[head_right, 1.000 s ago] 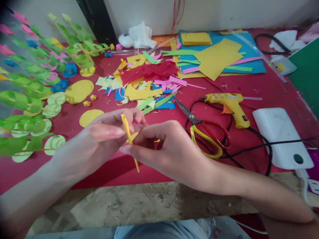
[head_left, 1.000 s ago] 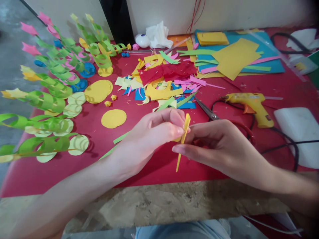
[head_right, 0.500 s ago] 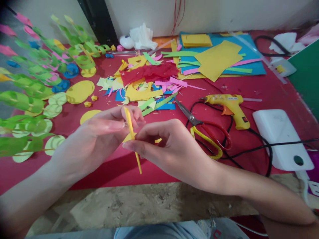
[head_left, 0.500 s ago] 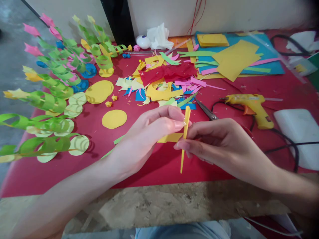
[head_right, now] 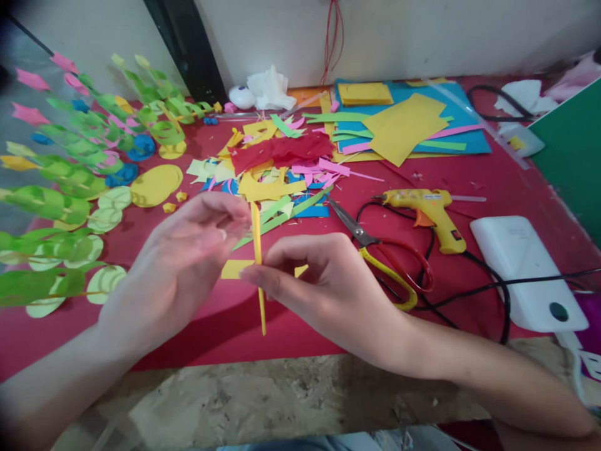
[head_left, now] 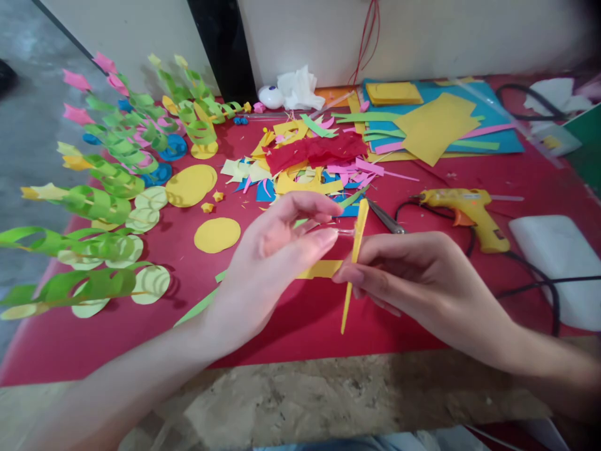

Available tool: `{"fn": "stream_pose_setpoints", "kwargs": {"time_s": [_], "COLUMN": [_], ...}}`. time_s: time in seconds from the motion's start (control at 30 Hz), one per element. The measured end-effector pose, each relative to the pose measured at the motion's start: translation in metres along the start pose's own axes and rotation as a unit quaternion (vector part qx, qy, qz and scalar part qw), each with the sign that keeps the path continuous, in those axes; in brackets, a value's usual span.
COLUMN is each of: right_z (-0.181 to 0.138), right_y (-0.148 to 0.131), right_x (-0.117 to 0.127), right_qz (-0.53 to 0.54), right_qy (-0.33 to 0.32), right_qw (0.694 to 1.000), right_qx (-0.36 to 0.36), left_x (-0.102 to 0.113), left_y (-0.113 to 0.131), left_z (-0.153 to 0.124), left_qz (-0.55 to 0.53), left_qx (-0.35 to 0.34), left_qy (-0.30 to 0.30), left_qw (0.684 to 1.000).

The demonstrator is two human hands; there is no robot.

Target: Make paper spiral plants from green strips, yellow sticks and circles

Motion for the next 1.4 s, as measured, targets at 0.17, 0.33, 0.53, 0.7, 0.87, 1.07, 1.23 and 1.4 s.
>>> {"fn": "stream_pose_setpoints", "kwargs": {"time_s": [0.17, 0.33, 0.53, 0.7, 0.87, 1.07, 1.23, 1.4], "right_z": [-0.001, -0.001, -0.003, -0.003, -0.003, -0.003, -0.003, -0.002], "right_y": [-0.002, -0.002, 0.001, 0.001, 0.0, -0.001, 0.0, -0.001], "right_x": [0.0, -0.001, -0.002, -0.002, -0.003, -0.002, 0.0, 0.0], "right_qz": [0.014, 0.024, 0.034, 0.034, 0.047, 0.016, -0.03, -0.068], "right_qy": [-0.002, -0.001, -0.012, -0.017, -0.022, -0.01, 0.012, 0.022], "right_qw": [1.0, 1.0, 0.999, 0.999, 0.999, 1.0, 0.999, 0.996], "right_qx": [-0.004, -0.002, -0.011, -0.014, -0.009, 0.012, 0.035, 0.056], "left_x": [0.003, 0.003, 0.006, 0.008, 0.007, 0.003, 0.001, 0.0], "left_y": [0.013, 0.022, 0.024, 0.032, 0.031, 0.027, 0.028, 0.03], "left_z": [-0.003, -0.003, -0.002, -0.002, -0.003, -0.006, -0.007, -0.007], "left_qz": [0.038, 0.069, 0.117, 0.155, 0.166, 0.31, 0.379, 0.364], "left_qx": [-0.143, -0.296, -0.259, -0.243, -0.241, -0.293, -0.313, -0.299], "left_qy": [0.038, -0.02, -0.077, -0.086, -0.063, 0.039, 0.036, 0.025], "left_qw": [0.988, 0.953, 0.956, 0.954, 0.954, 0.904, 0.87, 0.882]}}
Point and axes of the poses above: each hand's wrist, its own z-axis towards the middle knuckle, its own x-axis out of the back of the hand, y = z × x, the point moved 5 cm from there along z, towards the middle knuckle
